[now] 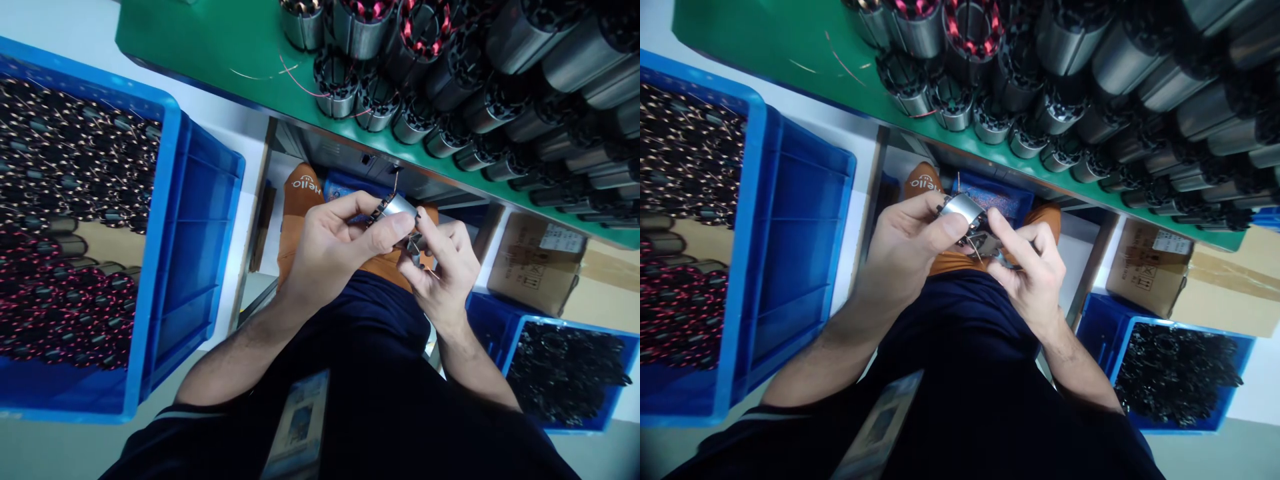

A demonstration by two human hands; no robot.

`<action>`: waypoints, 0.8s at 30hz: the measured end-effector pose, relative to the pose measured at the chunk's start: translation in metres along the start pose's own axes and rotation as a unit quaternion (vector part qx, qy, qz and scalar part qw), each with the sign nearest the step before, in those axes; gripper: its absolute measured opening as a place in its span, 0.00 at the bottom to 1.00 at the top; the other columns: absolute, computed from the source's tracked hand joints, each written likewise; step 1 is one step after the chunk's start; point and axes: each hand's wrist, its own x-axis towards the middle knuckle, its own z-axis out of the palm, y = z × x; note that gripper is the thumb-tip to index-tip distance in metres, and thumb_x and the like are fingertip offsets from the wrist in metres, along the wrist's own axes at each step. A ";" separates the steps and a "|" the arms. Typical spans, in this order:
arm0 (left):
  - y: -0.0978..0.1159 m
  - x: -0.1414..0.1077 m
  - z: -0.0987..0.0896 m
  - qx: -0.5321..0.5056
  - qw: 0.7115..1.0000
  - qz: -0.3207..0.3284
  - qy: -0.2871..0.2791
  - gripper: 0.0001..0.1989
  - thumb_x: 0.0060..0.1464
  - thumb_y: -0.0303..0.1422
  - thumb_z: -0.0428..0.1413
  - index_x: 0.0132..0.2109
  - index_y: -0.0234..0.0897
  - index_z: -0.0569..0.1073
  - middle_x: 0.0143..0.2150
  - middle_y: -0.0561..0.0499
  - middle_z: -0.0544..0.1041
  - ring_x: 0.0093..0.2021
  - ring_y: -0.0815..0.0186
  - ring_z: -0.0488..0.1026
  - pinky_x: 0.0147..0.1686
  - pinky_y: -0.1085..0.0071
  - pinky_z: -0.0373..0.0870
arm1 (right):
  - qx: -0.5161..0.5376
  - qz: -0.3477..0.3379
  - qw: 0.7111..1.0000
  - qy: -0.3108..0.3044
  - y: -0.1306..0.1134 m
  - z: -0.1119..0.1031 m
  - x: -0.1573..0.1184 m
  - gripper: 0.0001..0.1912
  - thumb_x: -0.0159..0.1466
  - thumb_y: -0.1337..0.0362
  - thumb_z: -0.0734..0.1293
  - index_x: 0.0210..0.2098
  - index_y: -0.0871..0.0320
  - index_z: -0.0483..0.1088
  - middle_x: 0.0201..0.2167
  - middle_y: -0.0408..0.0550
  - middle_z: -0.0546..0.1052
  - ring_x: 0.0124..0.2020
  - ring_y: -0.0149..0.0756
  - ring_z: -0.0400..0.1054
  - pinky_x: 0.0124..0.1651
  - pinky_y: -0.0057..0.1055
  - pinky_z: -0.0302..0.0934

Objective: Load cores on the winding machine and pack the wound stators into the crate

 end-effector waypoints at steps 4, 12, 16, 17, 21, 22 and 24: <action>-0.012 0.004 0.000 -0.001 1.000 0.007 0.023 0.27 0.61 0.58 0.82 0.41 0.42 0.86 0.42 0.52 0.90 0.43 0.61 0.91 0.46 0.66 0.93 | 0.005 0.024 0.999 -0.045 0.003 -0.001 0.004 0.31 0.80 0.54 0.79 0.80 0.36 0.81 0.40 0.46 0.74 0.41 0.42 0.71 0.44 0.41 0.76; -0.002 -0.017 -0.082 0.098 0.974 0.075 0.188 0.31 0.60 0.63 0.81 0.45 0.41 0.84 0.43 0.49 0.88 0.44 0.60 0.93 0.44 0.71 0.90 | 0.012 0.075 0.977 -0.200 0.035 -0.001 0.002 0.35 0.78 0.55 0.76 0.83 0.49 0.79 0.47 0.49 0.85 0.40 0.41 0.77 0.48 0.42 0.74; 0.050 -0.085 -0.173 0.378 0.851 0.206 0.301 0.22 0.66 0.54 0.78 0.48 0.42 0.84 0.54 0.46 0.87 0.45 0.61 0.91 0.42 0.67 0.88 | -0.007 0.057 0.975 -0.213 0.062 0.005 -0.005 0.33 0.79 0.44 0.76 0.81 0.36 0.80 0.45 0.53 0.87 0.38 0.48 0.83 0.43 0.50 0.75; 0.064 -0.101 -0.194 0.469 0.788 0.215 0.337 0.19 0.67 0.51 0.77 0.48 0.42 0.85 0.57 0.45 0.87 0.47 0.59 0.90 0.44 0.65 0.88 | -0.008 0.058 0.974 -0.220 0.066 0.007 -0.006 0.33 0.79 0.39 0.75 0.81 0.31 0.80 0.44 0.54 0.88 0.37 0.51 0.84 0.40 0.53 0.74; 0.095 -0.138 -0.263 0.699 0.612 0.037 0.367 0.12 0.74 0.44 0.68 0.53 0.41 0.88 0.62 0.42 0.89 0.66 0.50 0.86 0.70 0.53 0.83 | -0.006 0.093 0.962 -0.256 0.068 0.011 -0.003 0.37 0.73 0.23 0.72 0.78 0.14 0.76 0.42 0.56 0.87 0.27 0.53 0.79 0.31 0.60 0.67; 0.097 -0.140 -0.277 0.713 0.601 -0.007 0.361 0.12 0.74 0.43 0.68 0.54 0.41 0.88 0.63 0.42 0.89 0.66 0.50 0.86 0.72 0.52 0.81 | -0.012 0.105 0.959 -0.264 0.066 0.012 -0.002 0.37 0.72 0.21 0.71 0.77 0.11 0.76 0.43 0.56 0.86 0.26 0.53 0.78 0.31 0.61 0.67; 0.096 -0.137 -0.299 0.720 0.594 -0.059 0.354 0.12 0.74 0.42 0.68 0.54 0.40 0.89 0.63 0.42 0.89 0.66 0.50 0.84 0.71 0.52 0.80 | -0.004 0.130 0.960 -0.249 0.063 0.014 -0.002 0.36 0.68 0.21 0.74 0.73 0.10 0.79 0.45 0.58 0.87 0.28 0.55 0.80 0.34 0.65 0.69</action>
